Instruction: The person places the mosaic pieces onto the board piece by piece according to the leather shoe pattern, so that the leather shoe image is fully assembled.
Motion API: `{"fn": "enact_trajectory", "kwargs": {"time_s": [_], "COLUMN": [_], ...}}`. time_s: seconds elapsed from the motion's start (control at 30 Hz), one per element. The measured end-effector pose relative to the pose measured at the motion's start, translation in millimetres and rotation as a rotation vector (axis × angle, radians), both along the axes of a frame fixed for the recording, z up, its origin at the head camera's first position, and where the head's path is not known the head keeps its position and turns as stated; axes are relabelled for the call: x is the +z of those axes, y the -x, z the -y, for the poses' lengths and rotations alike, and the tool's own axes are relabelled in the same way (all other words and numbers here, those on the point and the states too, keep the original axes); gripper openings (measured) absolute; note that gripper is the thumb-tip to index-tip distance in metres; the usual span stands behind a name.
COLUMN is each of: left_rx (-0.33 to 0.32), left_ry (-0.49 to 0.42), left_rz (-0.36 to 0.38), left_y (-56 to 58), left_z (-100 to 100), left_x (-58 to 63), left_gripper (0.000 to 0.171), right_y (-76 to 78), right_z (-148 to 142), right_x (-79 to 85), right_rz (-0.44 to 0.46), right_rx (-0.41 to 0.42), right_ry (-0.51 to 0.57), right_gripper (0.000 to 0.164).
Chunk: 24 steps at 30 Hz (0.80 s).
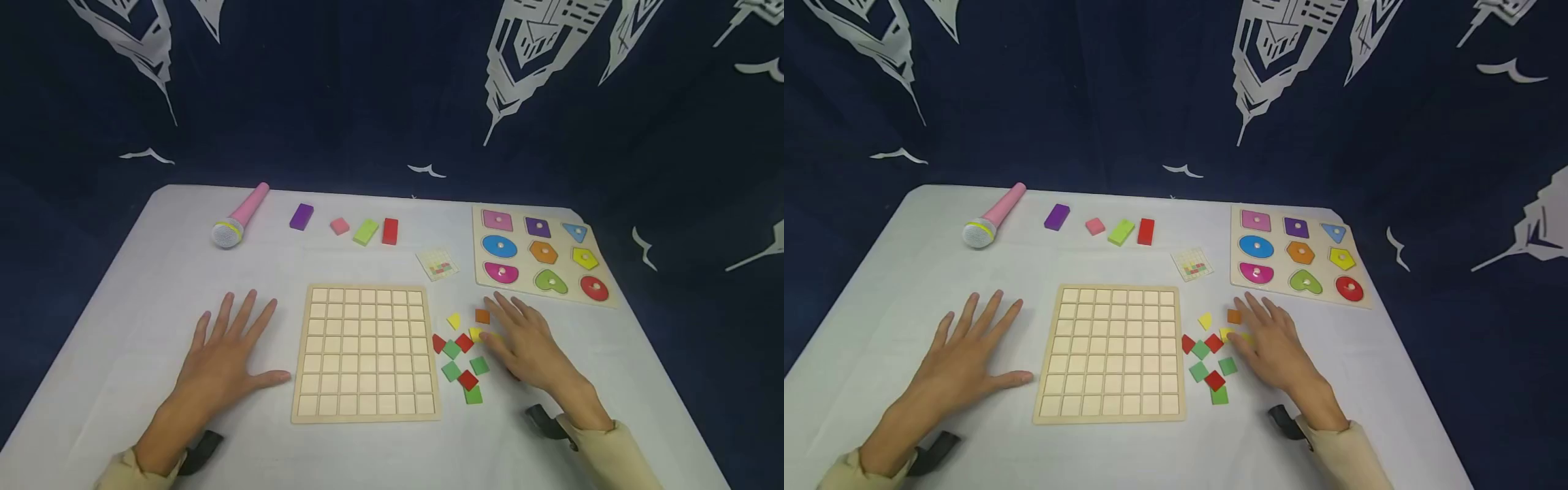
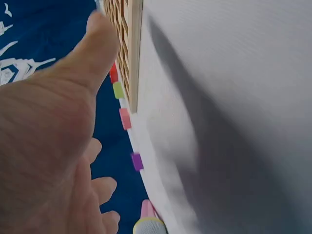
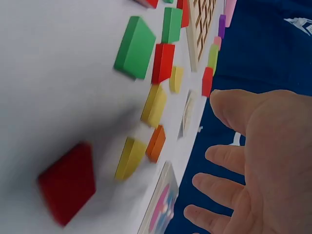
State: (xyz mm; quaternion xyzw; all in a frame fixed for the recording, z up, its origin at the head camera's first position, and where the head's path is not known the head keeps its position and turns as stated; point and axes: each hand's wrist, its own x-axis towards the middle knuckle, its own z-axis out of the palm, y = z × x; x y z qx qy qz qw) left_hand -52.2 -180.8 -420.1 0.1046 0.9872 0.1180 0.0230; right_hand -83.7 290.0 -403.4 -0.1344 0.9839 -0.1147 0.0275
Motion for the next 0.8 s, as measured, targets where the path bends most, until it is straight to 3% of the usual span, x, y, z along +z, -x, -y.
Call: {"fn": "enact_trajectory", "kwargs": {"time_s": [0.2, 0.3, 0.47, 0.8], "left_rx": [-0.05, -0.075, -0.124, -0.171], "left_ry": [-0.003, -0.014, -0.051, -0.103], "left_rz": [0.017, 0.012, 0.063, 0.209], "left_y": [9.5, 14.5, 20.0, 33.3], "left_z": [-7.4, -9.9, -12.3, -23.3], "left_x": [-5.2, -8.6, -9.2, -1.4], "left_gripper": [0.133, 0.136, 0.138, 0.149], "right_y": [9.2, 14.9, 25.7, 39.7], "right_z": [13.8, 20.6, 34.8, 53.0], "right_x": [-3.0, -2.9, -3.1, -5.1], "right_rz": [0.011, 0.008, 0.022, 0.094], "right_rx": [0.032, 0.057, 0.083, 0.003], "right_ry": [0.024, 0.024, 0.028, -0.049], "right_gripper": [0.064, 0.061, 0.06, 0.057]}}
